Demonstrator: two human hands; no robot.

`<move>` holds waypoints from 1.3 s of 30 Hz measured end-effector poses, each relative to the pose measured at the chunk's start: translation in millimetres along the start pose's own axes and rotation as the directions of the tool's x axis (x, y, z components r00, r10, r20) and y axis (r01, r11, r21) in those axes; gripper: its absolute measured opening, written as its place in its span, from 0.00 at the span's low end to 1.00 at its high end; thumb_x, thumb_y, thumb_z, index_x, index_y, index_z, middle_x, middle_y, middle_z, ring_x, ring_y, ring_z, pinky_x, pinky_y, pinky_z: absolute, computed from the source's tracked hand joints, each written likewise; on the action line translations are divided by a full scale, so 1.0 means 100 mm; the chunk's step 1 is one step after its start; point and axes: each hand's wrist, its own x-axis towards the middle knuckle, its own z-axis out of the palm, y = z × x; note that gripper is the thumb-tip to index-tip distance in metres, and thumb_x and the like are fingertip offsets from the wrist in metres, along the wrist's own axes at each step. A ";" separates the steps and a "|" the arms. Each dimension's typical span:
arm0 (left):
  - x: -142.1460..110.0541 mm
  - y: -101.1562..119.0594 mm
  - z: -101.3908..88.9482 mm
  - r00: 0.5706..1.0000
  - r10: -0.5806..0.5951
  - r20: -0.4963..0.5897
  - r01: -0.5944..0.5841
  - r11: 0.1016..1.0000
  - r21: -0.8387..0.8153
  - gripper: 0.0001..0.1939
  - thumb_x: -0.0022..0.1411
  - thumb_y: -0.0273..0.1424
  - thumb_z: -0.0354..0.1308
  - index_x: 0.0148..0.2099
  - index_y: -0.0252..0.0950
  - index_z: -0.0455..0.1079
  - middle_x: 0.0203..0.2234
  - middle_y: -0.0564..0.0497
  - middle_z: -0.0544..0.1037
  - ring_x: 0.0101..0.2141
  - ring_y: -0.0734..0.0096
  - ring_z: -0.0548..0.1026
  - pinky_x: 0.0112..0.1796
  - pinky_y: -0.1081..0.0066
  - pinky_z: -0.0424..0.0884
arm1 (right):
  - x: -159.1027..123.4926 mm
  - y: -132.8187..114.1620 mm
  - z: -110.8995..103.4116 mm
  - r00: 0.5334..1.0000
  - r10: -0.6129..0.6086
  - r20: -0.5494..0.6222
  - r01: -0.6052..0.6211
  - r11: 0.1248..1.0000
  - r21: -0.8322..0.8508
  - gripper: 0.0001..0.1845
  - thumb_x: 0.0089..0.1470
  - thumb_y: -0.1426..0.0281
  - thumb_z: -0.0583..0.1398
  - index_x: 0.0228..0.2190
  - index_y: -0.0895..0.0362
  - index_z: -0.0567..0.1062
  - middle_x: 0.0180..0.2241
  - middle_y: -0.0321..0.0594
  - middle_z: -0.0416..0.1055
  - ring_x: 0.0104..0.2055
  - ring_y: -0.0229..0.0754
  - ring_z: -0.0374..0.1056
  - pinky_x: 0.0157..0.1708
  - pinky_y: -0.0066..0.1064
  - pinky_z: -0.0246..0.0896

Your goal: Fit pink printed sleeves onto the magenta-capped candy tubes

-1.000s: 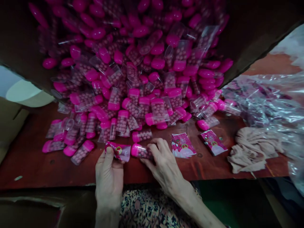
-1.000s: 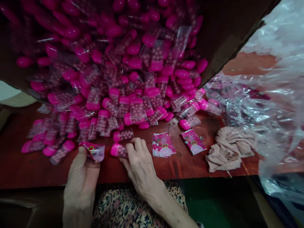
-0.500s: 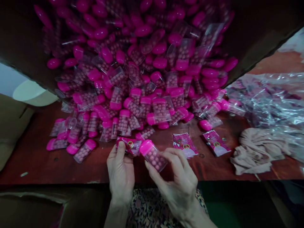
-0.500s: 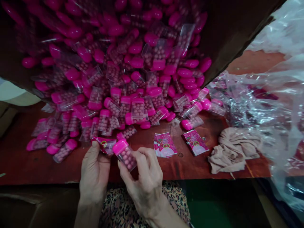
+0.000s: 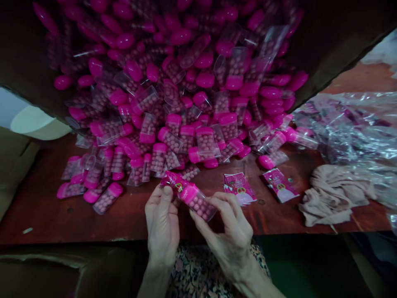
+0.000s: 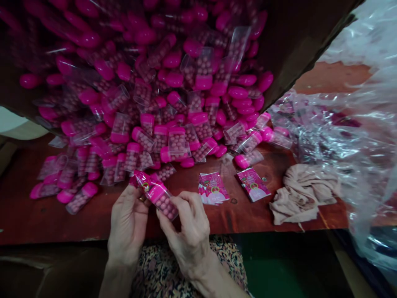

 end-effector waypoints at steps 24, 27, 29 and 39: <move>-0.02 -0.05 -0.01 0.972 -0.199 0.126 0.194 0.980 0.049 0.16 0.48 0.23 0.65 0.42 0.34 0.71 0.32 0.48 0.80 0.37 0.64 0.78 0.44 0.65 0.71 | -0.09 0.12 0.09 0.997 -0.063 -0.046 0.064 0.998 0.029 0.15 0.46 0.79 0.63 0.37 0.58 0.70 0.33 0.40 0.66 0.34 0.39 0.66 0.30 0.31 0.69; -0.09 -0.05 0.04 0.982 -0.163 0.097 0.155 0.984 0.083 0.22 0.47 0.22 0.65 0.47 0.35 0.69 0.33 0.49 0.80 0.37 0.65 0.78 0.43 0.65 0.71 | -0.10 0.08 0.07 0.996 -0.058 -0.065 0.057 0.998 -0.007 0.15 0.46 0.79 0.63 0.38 0.57 0.70 0.33 0.40 0.67 0.33 0.38 0.66 0.30 0.30 0.69; -0.12 -0.04 0.05 0.983 -0.156 0.093 0.148 0.985 0.088 0.24 0.47 0.22 0.66 0.48 0.36 0.68 0.33 0.50 0.80 0.36 0.65 0.78 0.43 0.65 0.71 | -0.09 0.06 0.05 0.997 -0.025 -0.068 0.027 0.999 0.021 0.16 0.45 0.79 0.64 0.38 0.58 0.70 0.33 0.40 0.67 0.34 0.38 0.67 0.30 0.30 0.69; -0.15 0.01 0.02 0.985 -0.155 0.072 0.145 0.981 0.128 0.17 0.45 0.24 0.67 0.41 0.32 0.71 0.29 0.48 0.80 0.32 0.66 0.78 0.41 0.65 0.72 | -0.11 0.02 0.04 0.998 0.012 -0.061 -0.006 0.996 0.092 0.17 0.44 0.78 0.65 0.39 0.57 0.71 0.32 0.38 0.67 0.31 0.36 0.67 0.27 0.28 0.69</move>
